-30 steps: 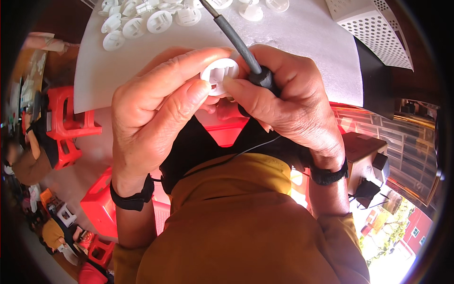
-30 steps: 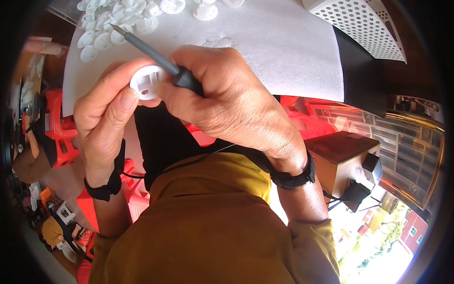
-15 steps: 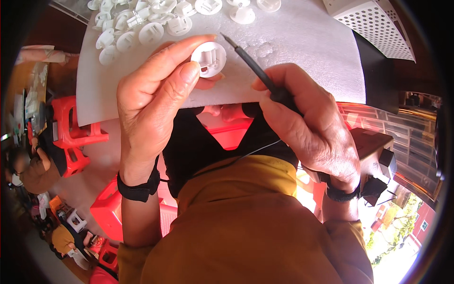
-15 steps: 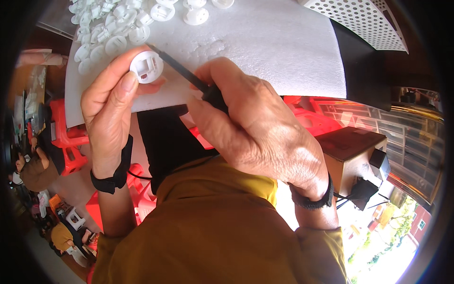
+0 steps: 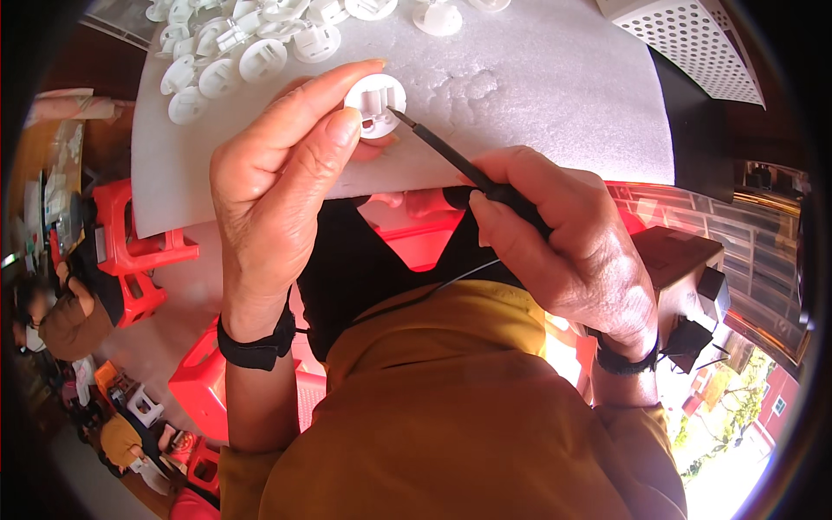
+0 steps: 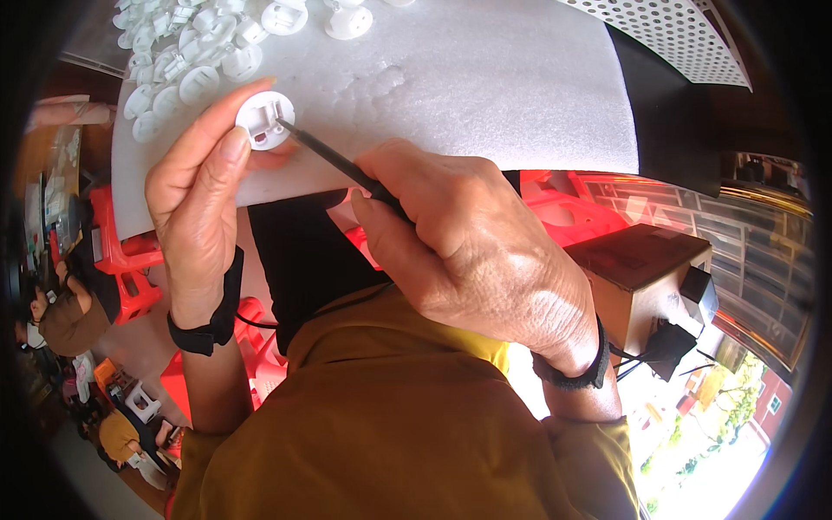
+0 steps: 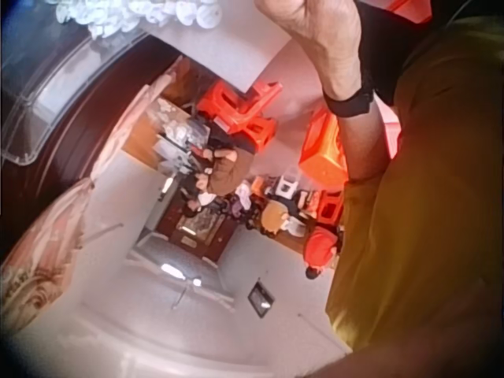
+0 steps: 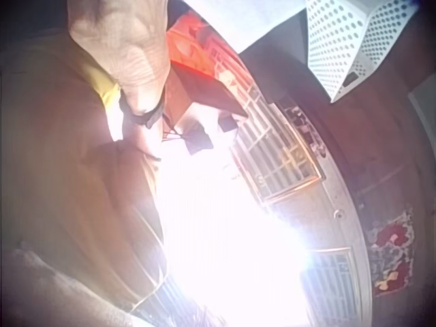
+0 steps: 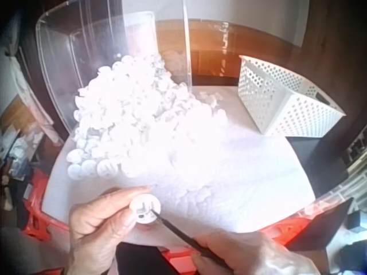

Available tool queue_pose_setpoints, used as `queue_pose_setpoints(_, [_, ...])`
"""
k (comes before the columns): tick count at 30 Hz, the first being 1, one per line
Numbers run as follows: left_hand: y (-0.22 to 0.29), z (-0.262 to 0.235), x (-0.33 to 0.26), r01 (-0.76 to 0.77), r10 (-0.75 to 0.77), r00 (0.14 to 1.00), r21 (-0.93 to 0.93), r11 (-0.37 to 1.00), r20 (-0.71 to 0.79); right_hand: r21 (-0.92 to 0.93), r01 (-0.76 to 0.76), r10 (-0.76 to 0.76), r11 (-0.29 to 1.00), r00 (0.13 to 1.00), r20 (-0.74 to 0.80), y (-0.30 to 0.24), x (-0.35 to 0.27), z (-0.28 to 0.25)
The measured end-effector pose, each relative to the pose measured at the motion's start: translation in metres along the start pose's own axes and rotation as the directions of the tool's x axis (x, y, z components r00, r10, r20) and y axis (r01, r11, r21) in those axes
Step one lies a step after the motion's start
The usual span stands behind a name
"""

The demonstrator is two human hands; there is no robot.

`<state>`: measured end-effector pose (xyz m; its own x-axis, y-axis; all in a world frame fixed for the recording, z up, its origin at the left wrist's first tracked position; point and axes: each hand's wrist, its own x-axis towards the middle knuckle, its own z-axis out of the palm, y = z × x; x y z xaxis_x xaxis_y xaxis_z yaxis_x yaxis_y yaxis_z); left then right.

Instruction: Assembling or finishing small white plastic components using a handheld tool.

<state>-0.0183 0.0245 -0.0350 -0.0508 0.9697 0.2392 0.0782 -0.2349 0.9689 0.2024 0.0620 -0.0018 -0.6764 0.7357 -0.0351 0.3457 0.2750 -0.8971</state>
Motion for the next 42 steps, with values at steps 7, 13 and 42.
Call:
queue_pose_setpoints(7, [0.002, 0.001, 0.0, 0.026, -0.026, 0.999, -0.02, 0.999, -0.023, 0.038, -0.034, 0.033, 0.999, 0.999, 0.006, -0.002, -0.003, -0.001])
queue_pose_setpoints(13, [0.002, 0.001, -0.001, 0.007, -0.007, 1.0, -0.002, 1.0, -0.021, 0.036, -0.045, 0.044, 0.998, 0.998, 0.034, 0.0, -0.001, 0.001])
queue_pose_setpoints(42, [0.002, -0.001, -0.003, 0.069, -0.067, 0.997, 0.05, 0.996, -0.041, 0.19, -0.227, 0.193, 0.955, 0.964, 0.183, -0.013, 0.013, 0.01])
